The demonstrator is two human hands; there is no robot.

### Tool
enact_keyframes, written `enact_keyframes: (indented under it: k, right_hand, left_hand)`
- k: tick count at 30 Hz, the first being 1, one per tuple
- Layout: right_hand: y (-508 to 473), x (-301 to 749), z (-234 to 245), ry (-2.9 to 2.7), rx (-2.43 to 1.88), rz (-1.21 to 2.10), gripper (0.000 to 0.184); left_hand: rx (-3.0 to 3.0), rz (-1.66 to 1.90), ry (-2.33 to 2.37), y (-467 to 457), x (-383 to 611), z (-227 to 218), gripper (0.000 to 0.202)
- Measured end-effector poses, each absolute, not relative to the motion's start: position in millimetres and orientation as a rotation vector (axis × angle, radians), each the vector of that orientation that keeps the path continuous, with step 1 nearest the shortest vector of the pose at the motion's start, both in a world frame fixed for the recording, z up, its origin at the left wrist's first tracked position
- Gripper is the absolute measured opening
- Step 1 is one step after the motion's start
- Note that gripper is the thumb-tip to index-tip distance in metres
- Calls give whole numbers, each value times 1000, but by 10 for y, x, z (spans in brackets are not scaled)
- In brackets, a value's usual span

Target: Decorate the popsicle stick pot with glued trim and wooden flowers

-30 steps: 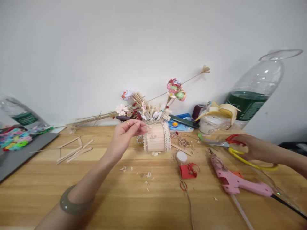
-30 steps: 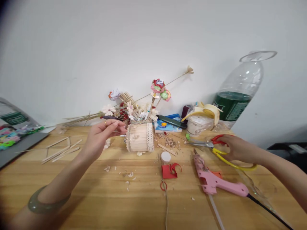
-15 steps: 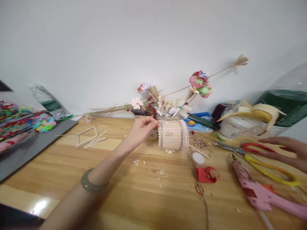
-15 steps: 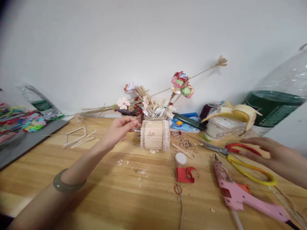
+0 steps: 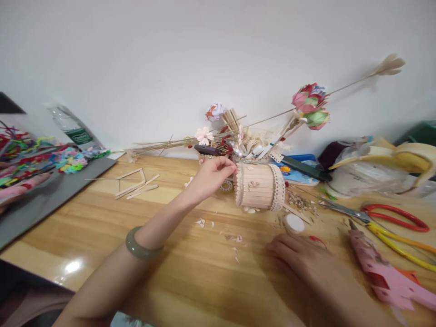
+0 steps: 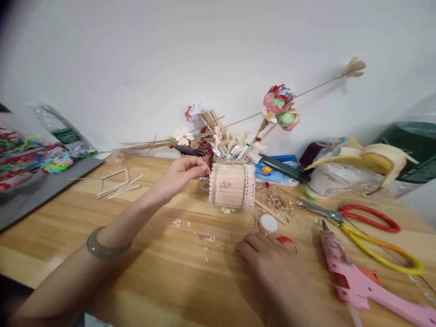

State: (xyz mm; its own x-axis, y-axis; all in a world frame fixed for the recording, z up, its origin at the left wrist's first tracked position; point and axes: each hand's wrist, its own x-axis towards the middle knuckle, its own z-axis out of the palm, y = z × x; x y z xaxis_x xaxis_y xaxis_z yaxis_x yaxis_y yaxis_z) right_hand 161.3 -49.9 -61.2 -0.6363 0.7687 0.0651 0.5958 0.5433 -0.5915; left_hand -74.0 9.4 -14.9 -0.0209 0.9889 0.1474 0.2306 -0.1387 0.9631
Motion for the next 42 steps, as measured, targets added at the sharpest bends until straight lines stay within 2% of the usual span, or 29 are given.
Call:
enact_keyframes:
  k: [3,14,23,32,38,42]
  right_hand:
    - [-474,1465,-636,-2666,-1100,690,19]
    - [-431,1212,-746,-2690,-1195,702,21]
    - [-350,1150,-777,-2603,-1292,853,15]
    - [-385,1156,-786,-2566,-1278,810,13]
    - [-313,1331,-569,-2451,-1208,776,15]
    - [-190,1476,-322,-2251,-1109,564,18]
  left_hand:
    - [1403,1276,1370,113,-737,-168,3]
    - [1294,1200,1307,146,-649,-275,32]
    - [1105,1137,1335,127,-650,-182,32]
    - [1001,980,1184,111,-712,-250,39]
    - [1093,899,916,90,-654,-311,33]
    - [1142,951,879,68,-535,-410,33]
